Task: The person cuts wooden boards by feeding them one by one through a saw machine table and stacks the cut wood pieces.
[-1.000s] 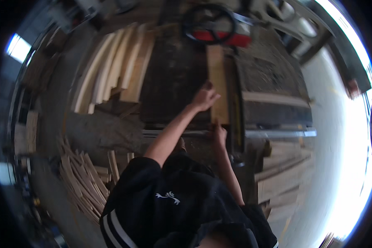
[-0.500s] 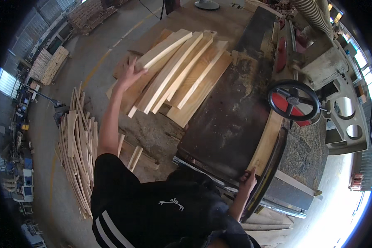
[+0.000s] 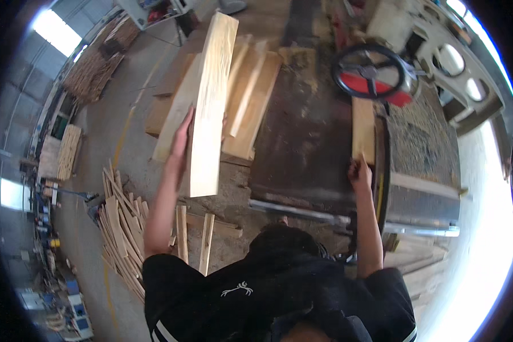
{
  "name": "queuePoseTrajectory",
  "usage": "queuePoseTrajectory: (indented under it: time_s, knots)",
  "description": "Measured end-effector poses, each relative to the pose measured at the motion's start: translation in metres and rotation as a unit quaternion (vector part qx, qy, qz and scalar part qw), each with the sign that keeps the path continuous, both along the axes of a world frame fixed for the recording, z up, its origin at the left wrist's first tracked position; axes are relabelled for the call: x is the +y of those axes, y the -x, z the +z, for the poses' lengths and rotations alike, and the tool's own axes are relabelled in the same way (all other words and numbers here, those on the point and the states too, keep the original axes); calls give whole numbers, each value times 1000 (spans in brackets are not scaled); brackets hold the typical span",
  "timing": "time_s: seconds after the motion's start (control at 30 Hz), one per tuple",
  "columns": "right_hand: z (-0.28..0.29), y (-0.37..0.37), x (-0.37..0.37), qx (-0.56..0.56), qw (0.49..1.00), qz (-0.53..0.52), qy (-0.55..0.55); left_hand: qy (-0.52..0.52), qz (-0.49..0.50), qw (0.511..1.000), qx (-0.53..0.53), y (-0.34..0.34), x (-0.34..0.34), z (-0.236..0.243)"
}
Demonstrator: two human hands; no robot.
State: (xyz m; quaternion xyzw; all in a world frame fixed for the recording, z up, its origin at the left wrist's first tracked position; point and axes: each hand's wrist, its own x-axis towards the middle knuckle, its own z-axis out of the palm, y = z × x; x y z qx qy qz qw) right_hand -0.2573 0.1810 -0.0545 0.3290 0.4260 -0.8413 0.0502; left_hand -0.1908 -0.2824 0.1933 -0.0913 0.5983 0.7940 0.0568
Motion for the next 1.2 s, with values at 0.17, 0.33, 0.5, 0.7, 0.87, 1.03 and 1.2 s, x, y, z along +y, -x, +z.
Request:
queuePoseTrajectory:
  time_s: [0.17,0.33,0.5,0.7,0.87,1.03,1.2]
  knots:
    - [64,-45,-10,153,974,141,-94,-462,-157,871,61,-6,120,-95]
    - [155,-201,-27,421,691,361,-465,-284,-26,958,14,-77,228,-125]
    - [97,-312,-6,355,720,397,-445,66,78,995,4,-134,310,-166]
    - [40,-376,9,245,937,169,-184,152,-75,982,86,-190,341,-176]
    - [33,-350,5,62,975,55,207,210,-134,951,184,-141,357,-179]
    - [1,-296,-17,86,981,-53,167,214,10,963,164,-63,380,-218]
    - [13,-273,-14,22,979,71,-188,187,-45,964,182,-43,372,-182]
